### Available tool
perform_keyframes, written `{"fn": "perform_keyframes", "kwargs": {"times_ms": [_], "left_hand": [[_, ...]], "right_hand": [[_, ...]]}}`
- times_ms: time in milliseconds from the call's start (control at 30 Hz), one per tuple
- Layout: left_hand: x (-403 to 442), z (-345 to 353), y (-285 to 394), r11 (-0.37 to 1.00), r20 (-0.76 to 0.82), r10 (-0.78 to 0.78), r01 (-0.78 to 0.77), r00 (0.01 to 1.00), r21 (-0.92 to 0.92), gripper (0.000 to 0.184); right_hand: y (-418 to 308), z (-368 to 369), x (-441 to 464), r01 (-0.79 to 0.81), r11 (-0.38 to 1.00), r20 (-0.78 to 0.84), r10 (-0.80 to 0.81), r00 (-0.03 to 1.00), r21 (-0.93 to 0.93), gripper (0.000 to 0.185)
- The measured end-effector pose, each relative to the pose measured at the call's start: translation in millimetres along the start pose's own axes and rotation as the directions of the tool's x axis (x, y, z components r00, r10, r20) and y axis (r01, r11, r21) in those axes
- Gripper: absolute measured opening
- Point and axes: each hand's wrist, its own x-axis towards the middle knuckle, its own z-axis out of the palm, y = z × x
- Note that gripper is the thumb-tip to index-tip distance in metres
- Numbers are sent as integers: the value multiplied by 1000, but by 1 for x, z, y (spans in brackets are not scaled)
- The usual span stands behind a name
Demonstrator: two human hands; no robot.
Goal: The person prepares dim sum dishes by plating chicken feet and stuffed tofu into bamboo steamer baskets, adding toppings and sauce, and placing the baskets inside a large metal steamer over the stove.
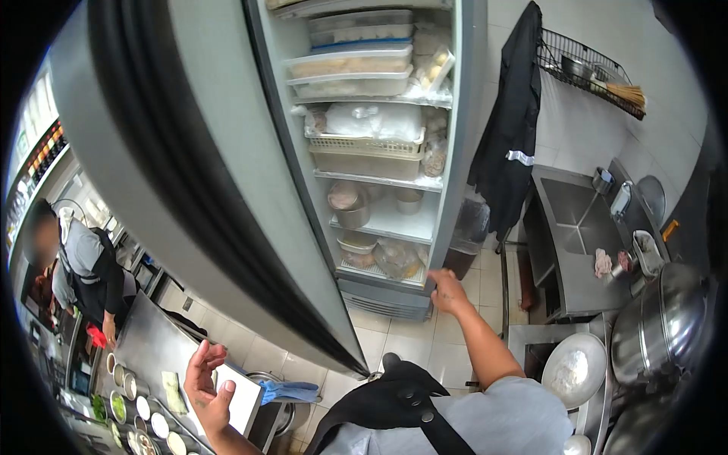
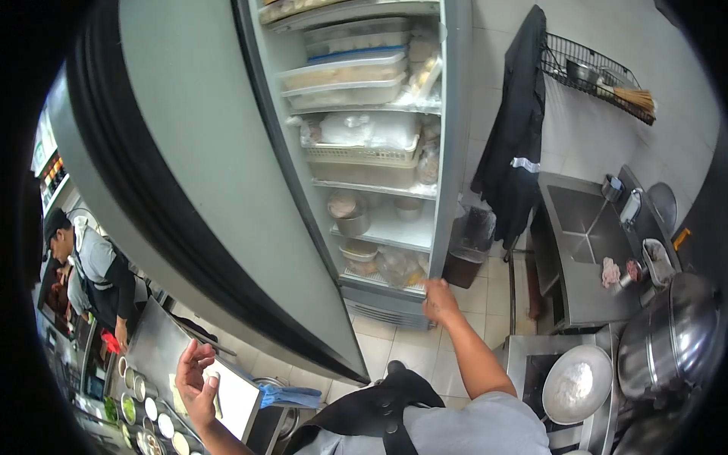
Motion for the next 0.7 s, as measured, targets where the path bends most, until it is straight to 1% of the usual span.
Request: {"fn": "perform_keyframes", "kwargs": {"times_ms": [33, 67, 133, 167, 200, 267, 300, 400, 433, 500, 533, 567, 600, 633, 667, 700], "left_hand": [[-2, 1, 4, 998, -28, -48, 49, 998, 31, 85], [-4, 1, 7, 997, -68, -29, 33, 997, 64, 89], [-7, 3, 9, 991, -140, 6, 13, 990, 134, 98], [-8, 4, 8, 986, -170, 24, 5, 985, 167, 106], [-9, 4, 7, 980, -194, 40, 0, 980, 200, 115], [-10, 10, 0, 965, -275, 110, -36, 955, 261, 122], [-11, 11, -5, 968, -301, 84, -7, 950, 250, 133], [-10, 27, -17, 905, -352, 190, -24, 916, 425, 136], [-16, 29, -25, 896, -350, 171, 2, 921, 444, 137], [-19, 30, -56, 850, -365, 285, -57, 886, 524, 135], [-21, 27, -67, 823, -361, 334, -82, 871, 562, 134], [-18, 23, -69, 799, -322, 356, -107, 877, 592, 130], [-18, 23, -69, 839, -349, 322, -94, 880, 537, 129], [-17, 24, -69, 875, -371, 285, -81, 884, 478, 128], [-15, 24, -69, 907, -395, 249, -70, 884, 416, 127], [-14, 25, -67, 904, -406, 261, -74, 876, 421, 123]], "right_hand": [[-4, -9, 20, 45, 999, -80, -44, 996, 1, 20], [-15, -22, 43, 89, 996, -159, -88, 983, 2, 19], [-40, -54, 83, -139, 967, 16, 138, 990, 212, 25], [-57, -70, 95, 32, 997, -109, -24, 994, 67, 29], [-74, -82, 103, 183, 979, -204, -199, 959, -95, 34], [-94, -92, 123, 149, 988, -121, -151, 981, -29, 38], [-100, -90, 132, 138, 990, -83, -137, 987, 0, 41], [-109, -75, 149, 224, 973, -6, -225, 974, -47, 37], [-110, -70, 155, 133, 991, 87, -131, 988, -21, 35], [-111, -59, 166, -67, 998, 278, 65, 958, -3, 30], [-108, -50, 168, 20, 1000, 247, -21, 969, 7, 28], [-102, -39, 166, 97, 995, 220, -98, 971, 13, 26], [-98, -29, 158, 163, 986, 197, -163, 967, 19, 24], [-98, -22, 150, 136, 989, 250, -148, 957, 63, 25], [-85, -5, 139, 150, 988, 298, -153, 942, 35, 25], [-65, 18, 129, 173, 985, 339, -166, 926, 8, 26]]}}
